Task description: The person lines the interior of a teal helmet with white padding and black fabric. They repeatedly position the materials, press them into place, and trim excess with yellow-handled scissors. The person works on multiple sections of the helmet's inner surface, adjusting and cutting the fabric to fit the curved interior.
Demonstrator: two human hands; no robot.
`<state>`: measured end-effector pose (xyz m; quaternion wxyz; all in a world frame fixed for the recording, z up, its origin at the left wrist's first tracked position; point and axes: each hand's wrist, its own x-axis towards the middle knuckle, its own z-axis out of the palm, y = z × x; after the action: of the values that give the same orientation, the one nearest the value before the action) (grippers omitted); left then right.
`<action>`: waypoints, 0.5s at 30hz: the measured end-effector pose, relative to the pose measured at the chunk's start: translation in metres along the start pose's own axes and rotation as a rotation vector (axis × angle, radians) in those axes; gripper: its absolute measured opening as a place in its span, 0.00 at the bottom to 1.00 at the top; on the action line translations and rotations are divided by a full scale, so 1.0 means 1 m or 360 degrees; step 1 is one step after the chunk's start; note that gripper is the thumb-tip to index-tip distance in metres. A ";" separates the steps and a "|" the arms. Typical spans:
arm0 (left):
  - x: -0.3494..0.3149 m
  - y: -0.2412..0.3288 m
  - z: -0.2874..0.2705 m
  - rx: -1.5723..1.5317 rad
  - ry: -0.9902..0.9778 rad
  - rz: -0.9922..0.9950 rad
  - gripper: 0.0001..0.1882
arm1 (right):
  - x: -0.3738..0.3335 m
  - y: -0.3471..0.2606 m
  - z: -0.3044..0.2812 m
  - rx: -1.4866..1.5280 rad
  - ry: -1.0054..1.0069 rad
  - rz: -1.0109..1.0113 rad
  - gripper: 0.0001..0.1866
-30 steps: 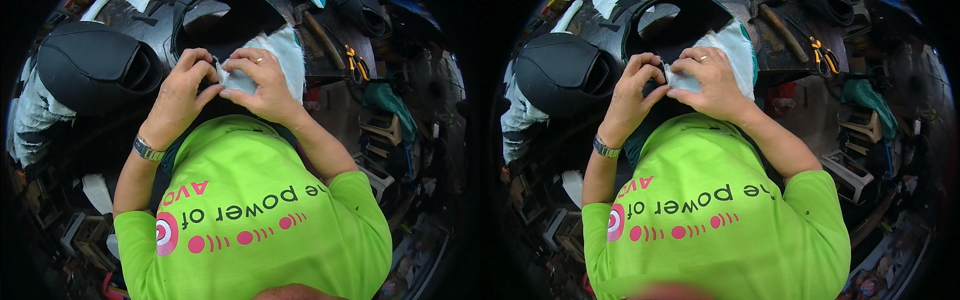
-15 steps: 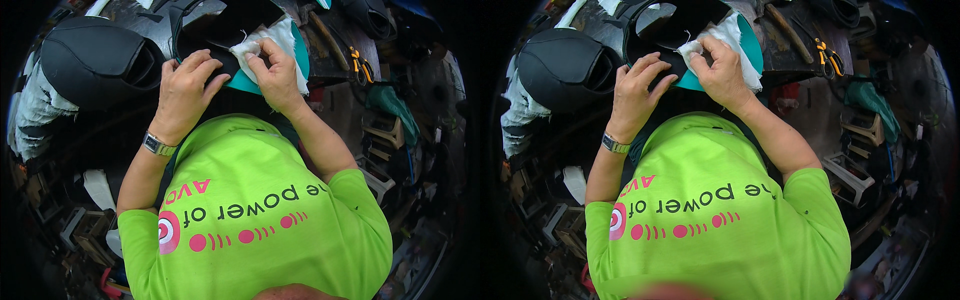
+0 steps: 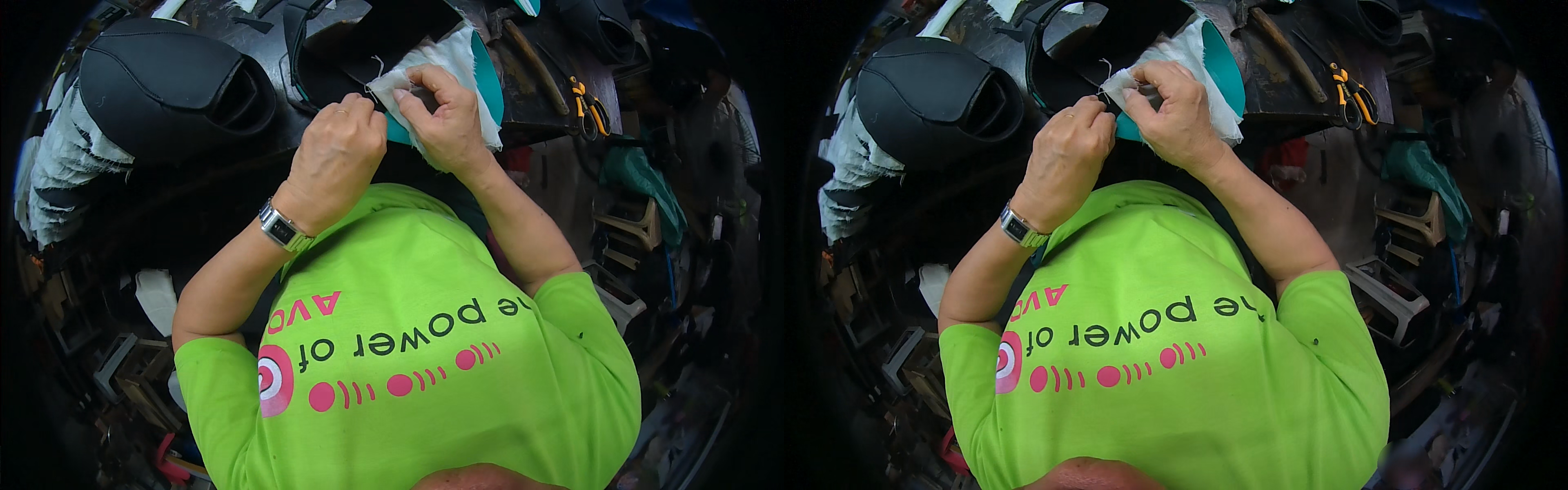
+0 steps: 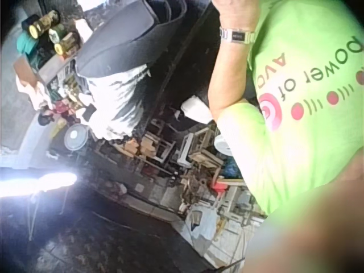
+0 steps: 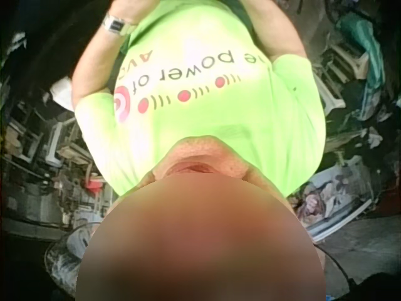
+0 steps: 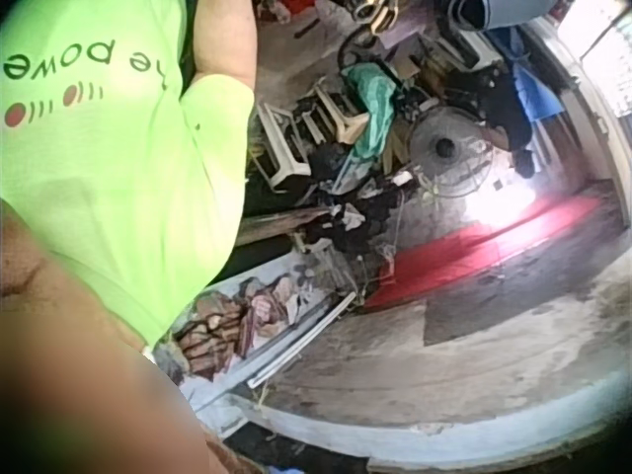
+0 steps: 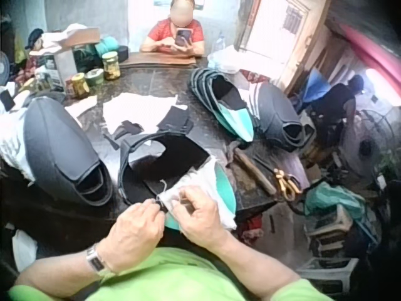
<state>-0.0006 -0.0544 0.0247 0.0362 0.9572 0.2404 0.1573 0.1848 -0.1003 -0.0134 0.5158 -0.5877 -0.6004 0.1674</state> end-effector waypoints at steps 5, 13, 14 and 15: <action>0.009 0.002 0.008 -0.0002 0.0166 -0.0085 0.07 | 0.001 0.000 -0.001 -0.0099 -0.0026 -0.0059 0.10; 0.008 -0.033 0.009 -0.0561 0.0442 -0.0528 0.09 | 0.003 -0.007 0.001 -0.0218 -0.0076 -0.0379 0.14; 0.006 -0.035 0.012 -0.0539 0.0476 -0.0391 0.10 | 0.003 -0.008 0.002 -0.0283 -0.0079 -0.0432 0.15; 0.003 -0.034 0.015 -0.0542 0.0445 -0.0307 0.15 | 0.004 -0.009 0.002 -0.0357 -0.0088 -0.0468 0.17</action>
<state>-0.0090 -0.0226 0.0065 0.1783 0.8788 0.3033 0.3225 0.1793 -0.0985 -0.0059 0.4492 -0.5426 -0.7088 0.0383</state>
